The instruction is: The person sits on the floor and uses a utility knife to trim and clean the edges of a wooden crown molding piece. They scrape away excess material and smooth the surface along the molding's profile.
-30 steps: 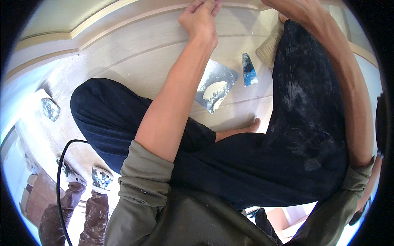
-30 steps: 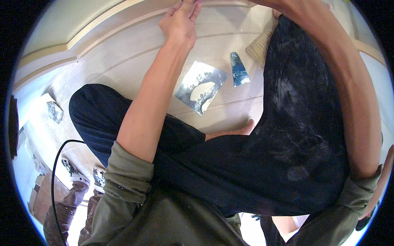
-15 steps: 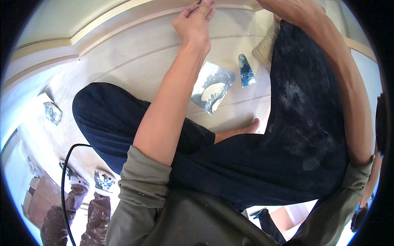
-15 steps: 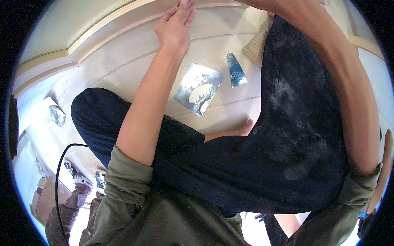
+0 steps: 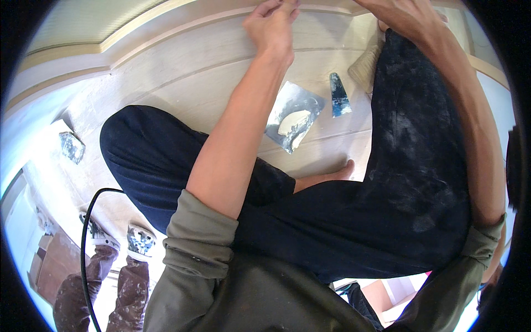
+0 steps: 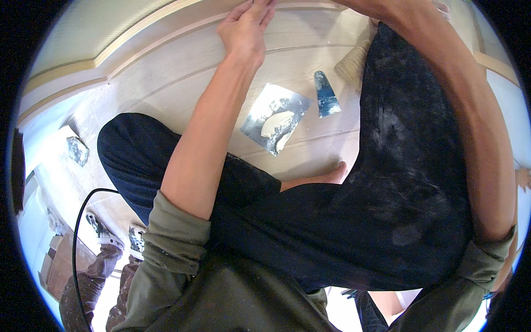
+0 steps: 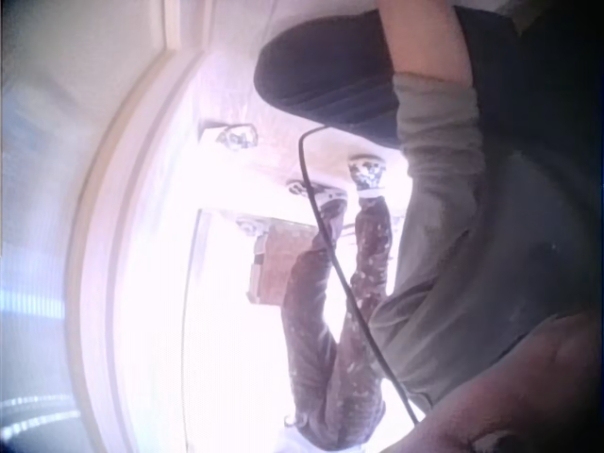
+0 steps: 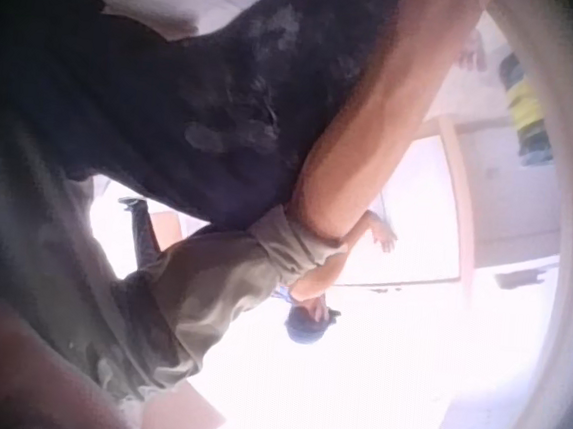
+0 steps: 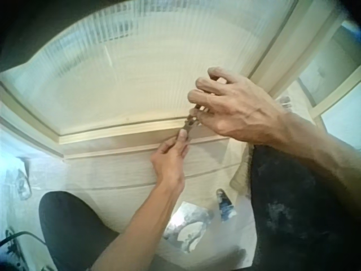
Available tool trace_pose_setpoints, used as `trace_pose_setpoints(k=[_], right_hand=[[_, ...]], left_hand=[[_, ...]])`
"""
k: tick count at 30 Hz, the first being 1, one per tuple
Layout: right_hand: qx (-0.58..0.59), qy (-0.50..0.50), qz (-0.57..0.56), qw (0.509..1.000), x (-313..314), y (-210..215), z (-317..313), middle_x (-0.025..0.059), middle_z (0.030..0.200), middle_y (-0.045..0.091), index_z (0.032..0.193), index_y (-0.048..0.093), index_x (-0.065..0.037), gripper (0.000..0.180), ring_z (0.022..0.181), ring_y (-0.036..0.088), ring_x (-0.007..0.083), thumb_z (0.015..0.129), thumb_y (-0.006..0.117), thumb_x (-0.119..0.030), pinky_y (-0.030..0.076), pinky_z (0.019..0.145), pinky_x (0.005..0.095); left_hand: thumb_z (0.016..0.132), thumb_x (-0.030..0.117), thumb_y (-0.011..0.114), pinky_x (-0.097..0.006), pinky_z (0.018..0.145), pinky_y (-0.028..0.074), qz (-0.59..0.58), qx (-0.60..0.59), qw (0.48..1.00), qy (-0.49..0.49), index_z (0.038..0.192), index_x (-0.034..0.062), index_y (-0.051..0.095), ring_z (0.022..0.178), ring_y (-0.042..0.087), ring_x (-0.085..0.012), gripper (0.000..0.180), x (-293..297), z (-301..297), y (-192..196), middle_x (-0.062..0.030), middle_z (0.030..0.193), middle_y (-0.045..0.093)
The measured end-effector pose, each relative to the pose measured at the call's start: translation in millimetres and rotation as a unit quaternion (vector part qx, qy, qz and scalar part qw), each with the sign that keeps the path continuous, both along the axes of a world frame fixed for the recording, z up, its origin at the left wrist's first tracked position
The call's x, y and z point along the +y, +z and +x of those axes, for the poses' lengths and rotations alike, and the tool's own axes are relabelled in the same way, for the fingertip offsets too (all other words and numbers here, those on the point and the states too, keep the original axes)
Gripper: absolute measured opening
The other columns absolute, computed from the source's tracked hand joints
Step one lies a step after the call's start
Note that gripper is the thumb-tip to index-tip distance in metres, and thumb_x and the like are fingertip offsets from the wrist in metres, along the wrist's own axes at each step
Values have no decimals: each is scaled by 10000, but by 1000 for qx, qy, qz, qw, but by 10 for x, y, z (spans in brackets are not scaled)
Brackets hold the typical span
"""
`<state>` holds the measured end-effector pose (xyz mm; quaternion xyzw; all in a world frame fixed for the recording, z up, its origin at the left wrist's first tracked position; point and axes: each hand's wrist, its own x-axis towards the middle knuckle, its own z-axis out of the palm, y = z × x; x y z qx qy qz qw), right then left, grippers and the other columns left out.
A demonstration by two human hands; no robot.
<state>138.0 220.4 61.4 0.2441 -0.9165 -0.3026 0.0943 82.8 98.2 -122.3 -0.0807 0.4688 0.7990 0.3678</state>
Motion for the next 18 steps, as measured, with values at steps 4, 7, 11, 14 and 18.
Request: trace_pose_setpoints(k=[4, 7, 11, 14, 18], right_hand=[[-3, 5, 4, 1000, -13, 16, -10, 23, 999, 569, 876, 725, -82, 123, 1059, 565, 192, 793, 698, -168, 465, 1027, 411], [-5, -9, -9, 1000, -3, -23, -37, 20, 1003, 572, 878, 729, -86, 123, 1059, 566, 189, 794, 702, -171, 464, 1033, 414], [12, -29, -29, 999, 62, -96, 14, 16, 979, 571, 861, 725, -85, 114, 1041, 566, 184, 796, 700, -175, 467, 1017, 409], [39, -2, -49, 998, 60, -170, -40, 16, 954, 566, 843, 716, -79, 109, 1017, 567, 184, 796, 698, -175, 473, 988, 401], [-32, -23, 14, 999, -63, 41, -66, 16, 954, 565, 838, 714, -80, 102, 1010, 569, 185, 794, 696, -170, 474, 970, 403]], left_hand=[[876, 143, 810, -285, 848, 568, 8, -13, 1000, 10, 972, -33, 683, 879, 680, -176, 238, 10, -3, -26, -100, 947, 696], [875, 149, 811, -284, 837, 570, 27, -18, 999, 12, 955, -29, 682, 876, 680, -176, 234, 3, -6, -4, -97, 944, 694], [883, 140, 802, -288, 846, 571, 26, -17, 1000, -3, 971, -35, 676, 881, 681, -177, 232, 17, 19, 61, -97, 946, 691], [892, 138, 792, -291, 854, 571, 11, -10, 1000, 0, 990, -36, 672, 881, 680, -176, 233, -2, 0, 44, -96, 954, 690], [896, 150, 790, -296, 847, 575, 42, -24, 999, 14, 1003, -36, 670, 881, 679, -175, 246, -2, 1, -29, -93, 963, 689]])
